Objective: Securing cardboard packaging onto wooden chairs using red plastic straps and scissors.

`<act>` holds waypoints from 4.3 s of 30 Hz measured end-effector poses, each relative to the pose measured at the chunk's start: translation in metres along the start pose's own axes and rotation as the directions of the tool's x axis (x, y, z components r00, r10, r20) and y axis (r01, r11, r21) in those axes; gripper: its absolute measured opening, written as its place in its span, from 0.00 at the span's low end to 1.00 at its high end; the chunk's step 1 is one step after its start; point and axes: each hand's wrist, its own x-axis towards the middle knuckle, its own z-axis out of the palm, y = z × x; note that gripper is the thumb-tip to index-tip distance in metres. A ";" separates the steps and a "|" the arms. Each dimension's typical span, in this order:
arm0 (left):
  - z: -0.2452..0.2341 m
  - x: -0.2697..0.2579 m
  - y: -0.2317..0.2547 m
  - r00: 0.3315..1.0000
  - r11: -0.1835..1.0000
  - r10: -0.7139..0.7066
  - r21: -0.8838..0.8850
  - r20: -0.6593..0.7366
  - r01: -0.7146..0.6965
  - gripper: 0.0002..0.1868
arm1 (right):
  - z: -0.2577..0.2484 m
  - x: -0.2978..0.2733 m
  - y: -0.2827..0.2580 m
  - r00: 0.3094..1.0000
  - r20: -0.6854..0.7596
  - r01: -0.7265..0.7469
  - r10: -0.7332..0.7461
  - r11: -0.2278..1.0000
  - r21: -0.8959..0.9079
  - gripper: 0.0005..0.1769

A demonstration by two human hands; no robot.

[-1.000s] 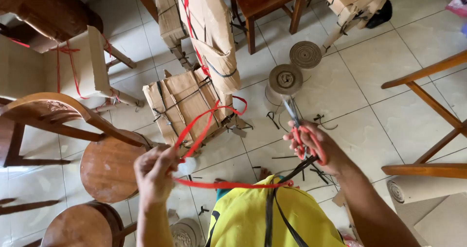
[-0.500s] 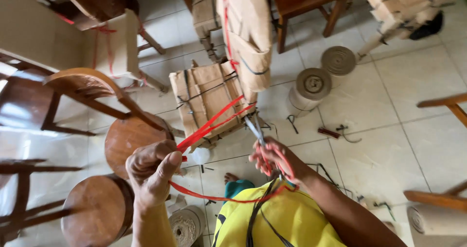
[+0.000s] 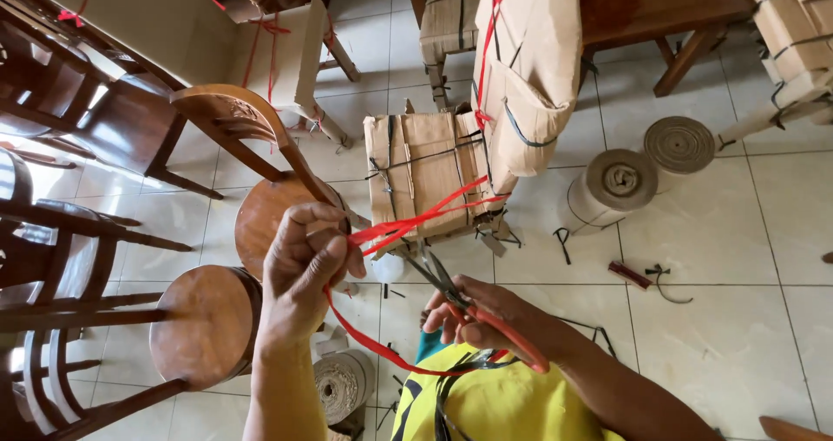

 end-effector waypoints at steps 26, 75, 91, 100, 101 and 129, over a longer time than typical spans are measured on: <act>0.094 0.111 -0.043 0.812 0.977 0.015 -0.181 0.583 0.112 0.16 | -0.027 -0.016 -0.065 0.895 -0.277 0.336 -0.350 0.937 -0.098 0.36; 0.131 0.088 -0.060 0.825 0.967 -0.149 -0.096 0.545 0.238 0.16 | 0.009 -0.040 -0.040 0.958 -0.127 0.274 -0.259 0.685 0.675 0.34; 0.025 0.129 -0.103 0.989 0.986 -0.140 -0.085 0.055 0.144 0.05 | -0.030 -0.114 0.015 0.839 -0.540 0.032 -0.070 0.996 -0.080 0.26; 0.032 0.135 -0.082 0.986 0.999 0.007 -0.036 -0.165 -0.013 0.11 | -0.060 -0.154 0.106 0.426 -0.618 -0.746 0.661 0.643 0.174 0.31; 0.033 0.135 -0.082 0.990 0.998 0.011 -0.059 -0.141 -0.019 0.11 | -0.042 -0.145 0.081 0.430 -0.576 -0.748 0.695 0.632 0.204 0.38; 0.113 0.166 -0.041 0.975 0.987 0.121 0.077 0.186 -0.137 0.19 | -0.175 0.003 -0.055 0.519 -0.737 0.208 -0.433 0.900 -0.383 0.17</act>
